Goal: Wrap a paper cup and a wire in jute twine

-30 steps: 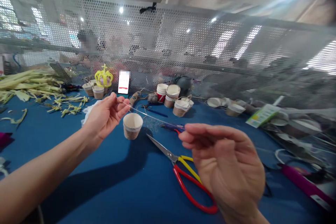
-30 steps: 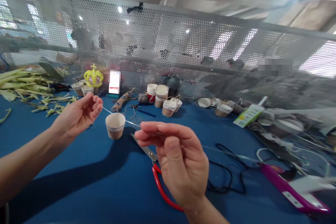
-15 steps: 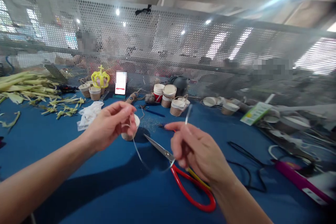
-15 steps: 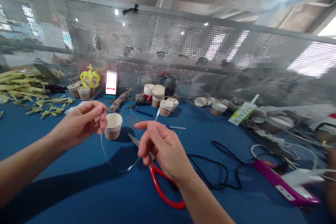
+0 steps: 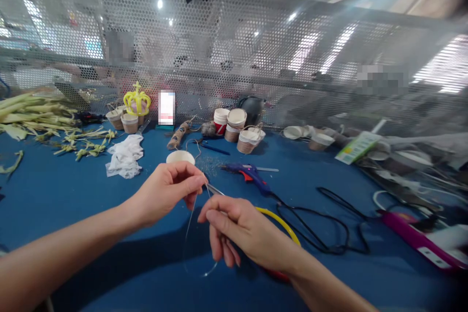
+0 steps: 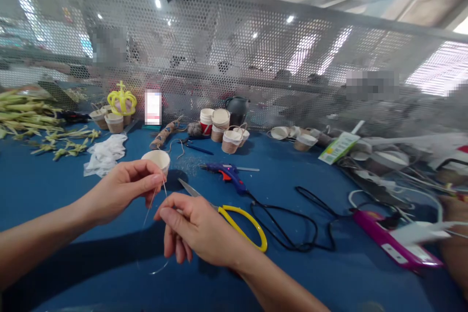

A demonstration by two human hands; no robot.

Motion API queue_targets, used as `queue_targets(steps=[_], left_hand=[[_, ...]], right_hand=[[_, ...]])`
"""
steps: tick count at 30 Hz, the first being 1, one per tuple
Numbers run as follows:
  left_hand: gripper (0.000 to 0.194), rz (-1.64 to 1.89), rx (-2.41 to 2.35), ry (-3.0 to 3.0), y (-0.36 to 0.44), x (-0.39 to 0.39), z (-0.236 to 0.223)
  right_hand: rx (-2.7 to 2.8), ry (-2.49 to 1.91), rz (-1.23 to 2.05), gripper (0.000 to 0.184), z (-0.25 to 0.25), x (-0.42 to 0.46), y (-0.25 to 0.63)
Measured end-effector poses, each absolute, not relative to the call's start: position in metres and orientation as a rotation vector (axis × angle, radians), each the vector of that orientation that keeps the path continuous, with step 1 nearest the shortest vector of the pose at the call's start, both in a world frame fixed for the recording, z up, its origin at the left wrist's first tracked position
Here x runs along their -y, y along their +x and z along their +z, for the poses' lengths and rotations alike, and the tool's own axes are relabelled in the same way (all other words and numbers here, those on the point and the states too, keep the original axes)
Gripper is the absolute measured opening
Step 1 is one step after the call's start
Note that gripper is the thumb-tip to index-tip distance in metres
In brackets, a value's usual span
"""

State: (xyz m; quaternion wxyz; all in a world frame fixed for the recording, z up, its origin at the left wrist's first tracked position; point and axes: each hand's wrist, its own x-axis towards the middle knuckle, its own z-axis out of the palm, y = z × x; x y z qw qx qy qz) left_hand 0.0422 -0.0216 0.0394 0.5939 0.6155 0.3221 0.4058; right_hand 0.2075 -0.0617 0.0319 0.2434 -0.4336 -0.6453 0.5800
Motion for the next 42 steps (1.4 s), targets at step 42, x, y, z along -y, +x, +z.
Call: queue_targets(steps=[42], left_hand=[[0.007,1.191,-0.503,1.069,0.038,0.015,0.034]], right_hand=[[0.932,-0.562,2.295,0.051,0.008,0.050,0.193]])
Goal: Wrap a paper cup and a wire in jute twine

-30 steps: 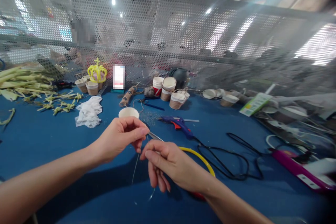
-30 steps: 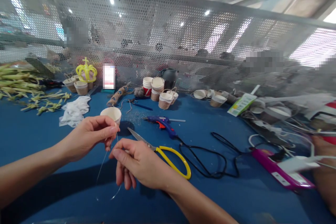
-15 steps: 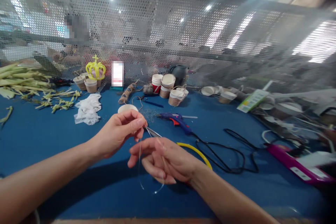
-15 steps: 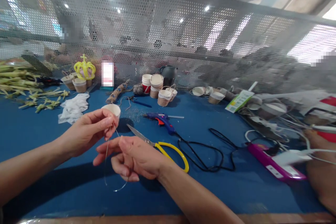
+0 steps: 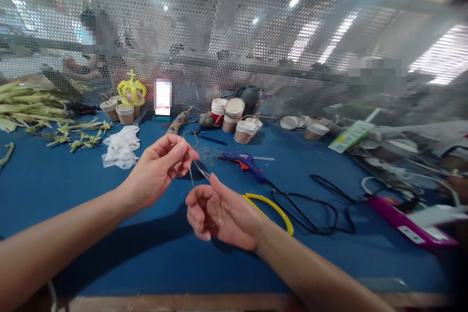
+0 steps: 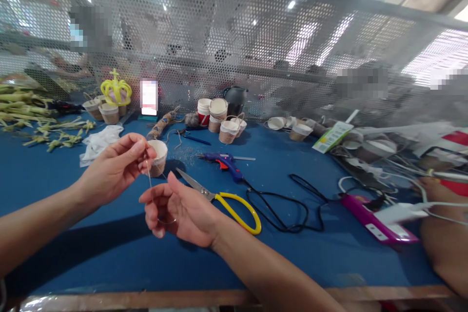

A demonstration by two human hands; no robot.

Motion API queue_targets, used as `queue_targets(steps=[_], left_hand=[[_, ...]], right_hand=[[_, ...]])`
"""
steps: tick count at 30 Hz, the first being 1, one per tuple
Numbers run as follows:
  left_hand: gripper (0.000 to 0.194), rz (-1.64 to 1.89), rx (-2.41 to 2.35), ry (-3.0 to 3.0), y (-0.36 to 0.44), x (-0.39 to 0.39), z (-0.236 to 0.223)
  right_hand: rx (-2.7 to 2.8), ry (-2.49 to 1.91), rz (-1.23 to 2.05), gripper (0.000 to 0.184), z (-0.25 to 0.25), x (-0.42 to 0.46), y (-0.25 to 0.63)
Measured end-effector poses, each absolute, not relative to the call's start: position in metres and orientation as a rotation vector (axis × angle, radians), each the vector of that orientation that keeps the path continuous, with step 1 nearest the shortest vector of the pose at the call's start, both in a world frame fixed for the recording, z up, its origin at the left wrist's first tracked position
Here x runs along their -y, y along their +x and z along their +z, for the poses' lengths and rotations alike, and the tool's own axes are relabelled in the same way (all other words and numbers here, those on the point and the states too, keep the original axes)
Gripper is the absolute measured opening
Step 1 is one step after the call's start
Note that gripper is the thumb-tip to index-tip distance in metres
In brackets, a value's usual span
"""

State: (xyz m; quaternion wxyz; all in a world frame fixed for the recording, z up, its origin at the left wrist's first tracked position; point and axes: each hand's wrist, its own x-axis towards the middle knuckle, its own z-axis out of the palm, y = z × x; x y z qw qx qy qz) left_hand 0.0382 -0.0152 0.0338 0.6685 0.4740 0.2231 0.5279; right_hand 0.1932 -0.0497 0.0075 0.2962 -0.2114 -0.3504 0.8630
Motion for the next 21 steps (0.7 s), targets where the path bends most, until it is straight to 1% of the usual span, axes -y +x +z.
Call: queue_targets(steps=[5,8,21], left_hand=[[0.008,1.264,-0.557,1.155,0.0393,0.0162,0.0338],[0.008,1.284,-0.585,1.220,0.0403,0.0179,0.0340],[0.010,1.312,-0.614,1.263,0.0417,0.0164,0.0317]], right_hand=[[0.803,-0.569,2.305,0.030,0.0079,0.0500,0.1907],[0.777,-0.603,2.286,0.023,0.0073,0.0504,0.1897],[0.825,-0.664,2.178,0.018,0.0044,0.0501,0.1886]])
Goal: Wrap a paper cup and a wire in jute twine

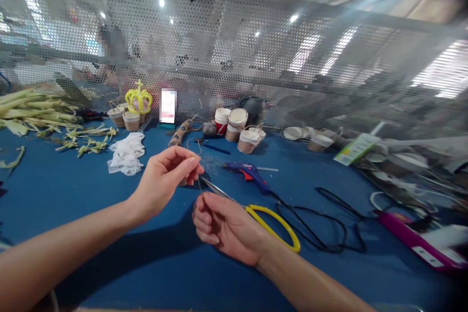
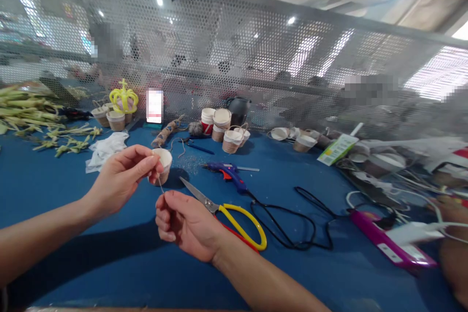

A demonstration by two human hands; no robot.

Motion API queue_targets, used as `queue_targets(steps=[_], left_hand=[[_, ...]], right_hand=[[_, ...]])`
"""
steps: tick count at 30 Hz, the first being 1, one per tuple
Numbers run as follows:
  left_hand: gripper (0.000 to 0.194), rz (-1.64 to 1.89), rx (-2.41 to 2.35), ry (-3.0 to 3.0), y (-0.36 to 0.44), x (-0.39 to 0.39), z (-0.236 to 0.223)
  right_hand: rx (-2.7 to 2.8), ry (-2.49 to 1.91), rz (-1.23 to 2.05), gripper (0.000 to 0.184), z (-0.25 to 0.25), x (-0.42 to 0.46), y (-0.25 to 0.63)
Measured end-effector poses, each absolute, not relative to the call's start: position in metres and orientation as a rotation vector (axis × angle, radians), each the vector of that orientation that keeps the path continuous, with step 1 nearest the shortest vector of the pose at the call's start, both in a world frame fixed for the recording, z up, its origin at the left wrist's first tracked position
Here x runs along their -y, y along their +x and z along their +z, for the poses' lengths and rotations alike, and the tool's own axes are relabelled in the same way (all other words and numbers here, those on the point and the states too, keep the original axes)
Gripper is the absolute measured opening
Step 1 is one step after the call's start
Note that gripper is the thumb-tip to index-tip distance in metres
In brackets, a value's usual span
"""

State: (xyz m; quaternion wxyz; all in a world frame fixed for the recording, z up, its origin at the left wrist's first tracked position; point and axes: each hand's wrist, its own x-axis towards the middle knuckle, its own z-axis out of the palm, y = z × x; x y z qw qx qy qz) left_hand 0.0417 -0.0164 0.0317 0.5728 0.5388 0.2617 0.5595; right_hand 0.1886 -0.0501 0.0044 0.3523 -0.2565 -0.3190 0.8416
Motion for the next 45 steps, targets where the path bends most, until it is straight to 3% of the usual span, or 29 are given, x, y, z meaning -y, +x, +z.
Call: queue_targets(steps=[26,33,45], left_hand=[[0.011,1.293,-0.675,1.251,0.042,0.012,0.026],[0.010,1.295,-0.576,1.112,0.038,0.008,0.031],[0.006,1.320,-0.544,1.037,0.034,0.006,0.039]], right_hand=[[0.812,-0.743,2.054,0.019,0.004,0.050,0.188],[0.898,-0.748,2.217,0.038,0.008,0.046,0.194],[1.006,-0.688,2.202,0.037,0.006,0.046,0.198]])
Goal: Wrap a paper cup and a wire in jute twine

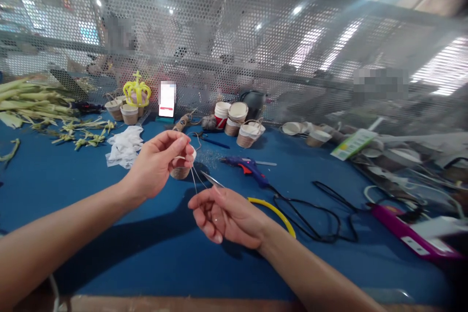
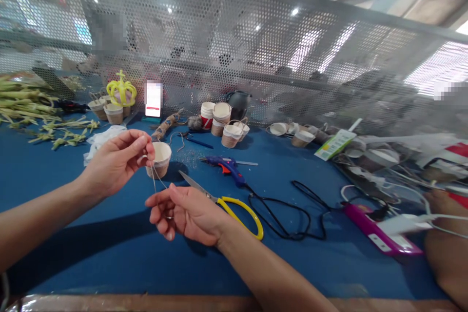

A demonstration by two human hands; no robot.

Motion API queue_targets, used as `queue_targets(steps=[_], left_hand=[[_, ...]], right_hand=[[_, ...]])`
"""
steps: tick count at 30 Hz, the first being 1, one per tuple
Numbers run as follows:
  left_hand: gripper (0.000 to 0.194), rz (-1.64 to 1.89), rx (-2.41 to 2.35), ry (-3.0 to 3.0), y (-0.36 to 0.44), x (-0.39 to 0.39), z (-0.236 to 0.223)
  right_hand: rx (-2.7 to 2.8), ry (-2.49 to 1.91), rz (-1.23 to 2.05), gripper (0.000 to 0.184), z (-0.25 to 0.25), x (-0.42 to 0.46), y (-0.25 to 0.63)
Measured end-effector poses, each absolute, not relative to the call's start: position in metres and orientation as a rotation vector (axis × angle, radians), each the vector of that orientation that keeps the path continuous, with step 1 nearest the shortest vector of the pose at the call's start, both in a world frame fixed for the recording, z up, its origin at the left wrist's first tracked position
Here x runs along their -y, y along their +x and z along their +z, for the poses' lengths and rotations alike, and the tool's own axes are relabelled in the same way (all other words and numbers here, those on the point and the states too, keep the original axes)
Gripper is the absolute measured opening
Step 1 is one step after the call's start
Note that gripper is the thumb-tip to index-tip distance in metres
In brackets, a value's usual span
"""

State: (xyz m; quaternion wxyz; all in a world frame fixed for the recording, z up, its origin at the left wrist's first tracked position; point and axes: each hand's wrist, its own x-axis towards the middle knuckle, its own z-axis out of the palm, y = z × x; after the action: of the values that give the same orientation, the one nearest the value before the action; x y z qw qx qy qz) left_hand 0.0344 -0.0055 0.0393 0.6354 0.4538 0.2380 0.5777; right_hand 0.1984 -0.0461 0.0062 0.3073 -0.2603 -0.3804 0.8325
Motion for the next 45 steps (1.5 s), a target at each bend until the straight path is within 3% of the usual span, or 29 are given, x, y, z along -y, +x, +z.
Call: queue_targets(steps=[16,45], left_hand=[[0.007,1.405,-0.535,1.087,0.033,0.008,0.046],[0.017,1.433,-0.534,1.066,0.031,-0.003,0.045]], right_hand=[[0.943,-0.742,2.202,0.023,0.007,0.048,0.197],[0.987,-0.879,1.978,0.031,0.005,0.052,0.191]])
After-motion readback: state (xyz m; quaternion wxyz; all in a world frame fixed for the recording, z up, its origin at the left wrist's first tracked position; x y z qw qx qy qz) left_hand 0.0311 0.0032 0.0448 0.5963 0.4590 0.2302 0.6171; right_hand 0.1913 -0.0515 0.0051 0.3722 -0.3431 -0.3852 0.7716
